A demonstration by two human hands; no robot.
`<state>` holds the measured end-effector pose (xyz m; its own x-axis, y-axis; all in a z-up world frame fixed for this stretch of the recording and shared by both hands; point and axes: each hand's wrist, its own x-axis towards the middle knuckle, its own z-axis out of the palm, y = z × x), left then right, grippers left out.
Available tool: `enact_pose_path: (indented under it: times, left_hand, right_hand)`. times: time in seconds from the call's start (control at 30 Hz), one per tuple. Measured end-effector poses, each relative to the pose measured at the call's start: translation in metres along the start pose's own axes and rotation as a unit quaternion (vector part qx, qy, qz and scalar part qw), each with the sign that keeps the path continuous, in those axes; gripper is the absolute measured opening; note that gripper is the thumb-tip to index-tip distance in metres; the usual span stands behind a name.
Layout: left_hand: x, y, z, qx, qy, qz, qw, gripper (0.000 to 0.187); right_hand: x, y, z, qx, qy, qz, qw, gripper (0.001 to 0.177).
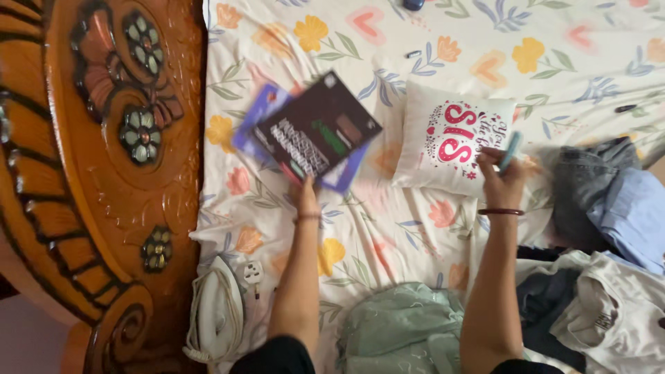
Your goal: The person packs a light green backpack with various items including books, a pen, a power bank, and a charger. They also fold several pieces of clothing and place them on the bed. The person handles a textbook titled 'Foundation Program' and a 'Bheeram' book, placing them into the bag.
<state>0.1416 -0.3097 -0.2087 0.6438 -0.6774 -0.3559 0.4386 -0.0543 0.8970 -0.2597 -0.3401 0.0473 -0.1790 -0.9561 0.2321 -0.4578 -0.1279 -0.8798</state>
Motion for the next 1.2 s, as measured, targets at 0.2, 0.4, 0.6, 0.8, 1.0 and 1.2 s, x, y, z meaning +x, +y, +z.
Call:
enact_pose_path:
  times: [0.2,0.4,0.6,0.8,1.0,1.2]
  left_hand:
    - [-0.205,0.013,-0.136,0.061,-0.171,-0.125,0.975,0.095]
    - [-0.261,0.062,-0.217,0.422,-0.079,-0.129,0.894,0.026]
    - [-0.148,0.076,-0.197,0.352,0.082,0.146,0.921,0.038]
    - [-0.148,0.053,-0.170,0.395,0.106,-0.021,0.912,0.075]
    - [-0.150,0.051,-0.126,0.309,0.193,-0.186,0.913,0.104]
    - [-0.150,0.053,-0.109,0.289,0.088,-0.082,0.950,0.068]
  right_hand:
    - [-0.013,-0.088,0.022,-0.061,-0.121,0.098,0.986,0.021]
    - [-0.022,-0.127,0.013,-0.097,-0.178,0.067,0.977,0.024]
    - [-0.038,-0.152,-0.013,-0.112,-0.174,0.042,0.978,0.026]
    - [-0.049,-0.133,-0.041,-0.121,-0.168,0.057,0.977,0.025]
    - [-0.070,-0.128,-0.062,-0.151,-0.190,0.079,0.967,0.027]
    - [-0.084,-0.150,-0.072,-0.151,-0.184,0.069,0.969,0.028]
